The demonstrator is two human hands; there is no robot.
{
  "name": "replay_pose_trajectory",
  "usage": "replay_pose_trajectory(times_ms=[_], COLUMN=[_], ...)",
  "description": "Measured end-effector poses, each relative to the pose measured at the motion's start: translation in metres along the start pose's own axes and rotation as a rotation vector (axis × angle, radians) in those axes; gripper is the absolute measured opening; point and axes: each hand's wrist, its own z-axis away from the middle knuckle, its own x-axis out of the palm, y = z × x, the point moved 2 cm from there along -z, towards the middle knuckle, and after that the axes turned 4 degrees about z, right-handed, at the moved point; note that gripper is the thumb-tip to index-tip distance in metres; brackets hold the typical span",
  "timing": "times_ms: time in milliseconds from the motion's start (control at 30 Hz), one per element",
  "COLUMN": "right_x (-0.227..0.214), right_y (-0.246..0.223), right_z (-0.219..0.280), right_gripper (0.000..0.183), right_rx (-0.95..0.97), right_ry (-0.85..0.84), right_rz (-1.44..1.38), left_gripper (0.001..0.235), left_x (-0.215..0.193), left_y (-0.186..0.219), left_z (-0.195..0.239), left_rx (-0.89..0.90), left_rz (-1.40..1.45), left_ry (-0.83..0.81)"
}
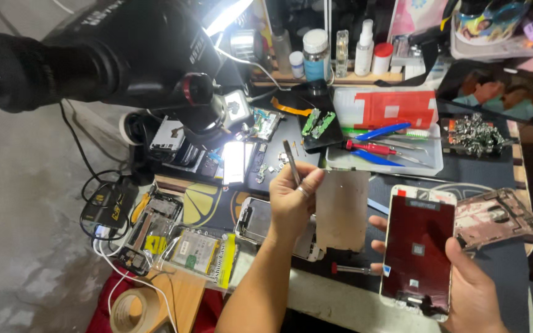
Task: The person uses a screwdriver to remove screws from the back of a smartphone chassis. They then use a metal spudger to pry open the device and separate the back cover from the frame. The person continues to unscrew internal components and lift the back panel, exposing the internal hardware.
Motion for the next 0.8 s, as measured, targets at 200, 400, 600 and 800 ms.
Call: replay_pose_trajectory(times_ms=[200, 400, 600, 800], right_x=[-0.011, -0.02, -0.035, -0.037], right_y=[0.003, -0.011, -0.029, -0.023], right_z=[0.002, -0.004, -0.012, -0.032], right_gripper=[0.081, 0.075, 0.07, 0.065], right_rx=[0.0, 0.064, 0.221, 0.321], right_ry=[-0.101, -0.323, -0.546, -0.681], right_rz=[-0.062, -0.23, -0.455, -0.735], left_gripper=[0.009, 0.008, 0.016, 0.017], left_x=[0.003, 0.006, 0.001, 0.002], left_y=[-0.014, -0.024, -0.037, -0.03], left_z=[0.002, 0.003, 0.004, 0.004], left_rx=[-0.02, 0.001, 0.034, 0.0], left_rz=[-0.112, -0.289, -0.293, -0.174], left_ry=[-0.049, -0.145, -0.278, -0.282])
